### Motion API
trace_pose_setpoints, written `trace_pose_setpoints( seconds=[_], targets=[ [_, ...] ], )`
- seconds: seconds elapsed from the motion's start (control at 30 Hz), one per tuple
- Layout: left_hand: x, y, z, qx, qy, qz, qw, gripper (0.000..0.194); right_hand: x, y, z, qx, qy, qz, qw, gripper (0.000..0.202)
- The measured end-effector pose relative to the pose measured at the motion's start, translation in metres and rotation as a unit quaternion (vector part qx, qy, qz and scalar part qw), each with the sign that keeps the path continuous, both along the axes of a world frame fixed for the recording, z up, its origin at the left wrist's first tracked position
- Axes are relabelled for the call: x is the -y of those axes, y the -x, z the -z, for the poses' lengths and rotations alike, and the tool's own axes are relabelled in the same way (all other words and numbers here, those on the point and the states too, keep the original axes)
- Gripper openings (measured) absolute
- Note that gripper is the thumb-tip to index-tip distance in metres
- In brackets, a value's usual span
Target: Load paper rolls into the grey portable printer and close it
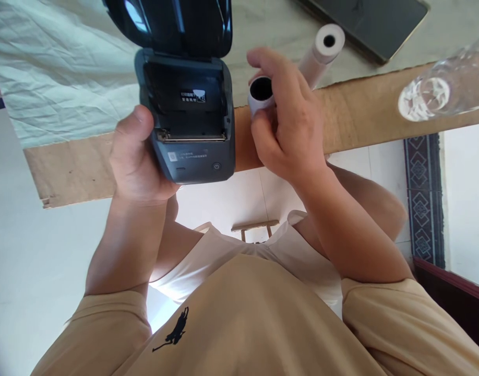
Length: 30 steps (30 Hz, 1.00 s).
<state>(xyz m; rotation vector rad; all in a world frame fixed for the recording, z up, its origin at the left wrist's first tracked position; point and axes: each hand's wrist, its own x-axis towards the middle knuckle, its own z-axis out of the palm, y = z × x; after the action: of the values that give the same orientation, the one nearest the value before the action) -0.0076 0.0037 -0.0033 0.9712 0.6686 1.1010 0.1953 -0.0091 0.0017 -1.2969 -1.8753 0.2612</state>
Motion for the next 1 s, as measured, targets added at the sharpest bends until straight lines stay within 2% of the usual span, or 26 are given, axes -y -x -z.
trace_pose_setpoints(
  seconds=[0.07,0.1,0.17,0.27,0.37,0.47,0.57,0.7,0.83,0.93,1.0],
  targets=[
    [0.000,0.000,0.001,-0.016,0.013,0.009,1.000,0.021,0.001,0.000,-0.001,0.003,0.012,-0.008,1.000,0.053],
    [-0.002,0.000,0.004,0.010,-0.021,-0.013,1.000,0.029,0.002,0.001,-0.002,0.014,0.020,-0.008,1.000,0.047],
    [-0.006,0.000,0.014,0.022,-0.038,-0.019,0.999,0.042,0.003,0.001,-0.004,0.036,0.031,-0.007,0.999,0.036],
    [-0.009,-0.001,0.021,0.015,-0.022,-0.016,1.000,0.042,0.003,0.002,-0.005,0.052,0.030,0.001,0.998,0.033],
    [-0.006,-0.002,0.016,0.013,-0.019,-0.020,1.000,0.034,0.001,0.002,-0.004,0.058,0.020,0.006,0.998,0.030],
    [-0.004,-0.001,0.011,0.024,-0.027,-0.016,0.999,0.034,-0.001,0.002,-0.002,0.063,0.000,0.019,0.998,0.026],
    [-0.006,0.000,0.013,0.007,-0.022,0.001,1.000,0.028,-0.003,0.003,0.000,0.076,-0.013,0.041,0.996,0.028],
    [-0.007,-0.002,0.013,0.010,-0.026,-0.021,0.999,0.035,-0.005,0.001,0.001,0.087,-0.015,0.046,0.995,0.033],
    [-0.006,-0.003,0.012,0.002,-0.014,-0.018,1.000,0.033,-0.007,-0.003,0.002,0.073,-0.012,0.011,0.997,0.049],
    [-0.007,-0.003,0.020,0.032,-0.034,-0.025,0.999,0.048,-0.006,-0.006,0.003,0.031,0.028,-0.003,0.999,0.057],
    [-0.009,-0.002,0.026,0.035,-0.034,-0.017,0.999,0.046,-0.003,-0.008,0.004,0.003,0.063,-0.001,0.998,0.058]
  ],
)
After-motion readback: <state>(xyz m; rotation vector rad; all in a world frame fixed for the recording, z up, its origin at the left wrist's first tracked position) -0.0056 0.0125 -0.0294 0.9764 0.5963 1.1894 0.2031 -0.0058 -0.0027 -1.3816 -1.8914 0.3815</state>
